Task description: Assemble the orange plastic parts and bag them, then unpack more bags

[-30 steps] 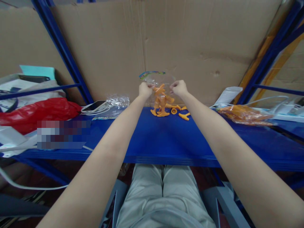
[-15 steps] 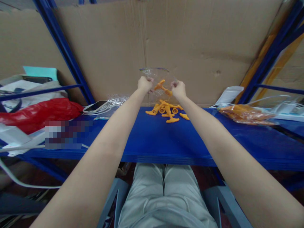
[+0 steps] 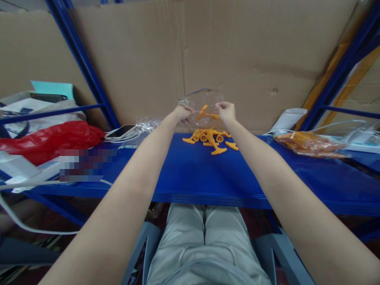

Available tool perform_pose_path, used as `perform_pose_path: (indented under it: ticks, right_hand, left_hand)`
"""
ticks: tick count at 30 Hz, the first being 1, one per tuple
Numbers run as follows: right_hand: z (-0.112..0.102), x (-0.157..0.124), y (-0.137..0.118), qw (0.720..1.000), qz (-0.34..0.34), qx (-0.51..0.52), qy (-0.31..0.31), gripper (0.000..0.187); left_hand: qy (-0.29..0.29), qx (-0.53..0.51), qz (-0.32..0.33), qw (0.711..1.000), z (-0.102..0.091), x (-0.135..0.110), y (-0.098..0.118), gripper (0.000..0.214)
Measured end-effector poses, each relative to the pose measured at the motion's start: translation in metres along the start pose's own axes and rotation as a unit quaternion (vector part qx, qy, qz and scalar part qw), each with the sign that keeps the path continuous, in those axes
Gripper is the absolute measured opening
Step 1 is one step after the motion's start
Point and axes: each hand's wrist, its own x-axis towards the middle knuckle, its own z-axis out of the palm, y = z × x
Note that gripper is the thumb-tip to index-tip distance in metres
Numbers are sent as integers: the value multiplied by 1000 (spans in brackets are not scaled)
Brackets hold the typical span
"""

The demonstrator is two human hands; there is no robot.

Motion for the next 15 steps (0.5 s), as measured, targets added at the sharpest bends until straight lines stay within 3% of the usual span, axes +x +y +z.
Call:
perform_pose_path:
  ticks: [3, 8, 15]
  right_hand:
    - [-2, -1, -7, 999, 24, 24, 1, 20]
    - [-2, 3, -13, 999, -28, 16, 21, 26]
    - [-5, 2, -13, 998, -53, -1, 24, 30]
  left_hand:
    - [38, -46, 35, 998, 5, 5, 0, 6]
    - [61, -86, 73, 992, 13, 16, -2, 10]
    - [14, -46, 31, 998, 11, 10, -3, 23]
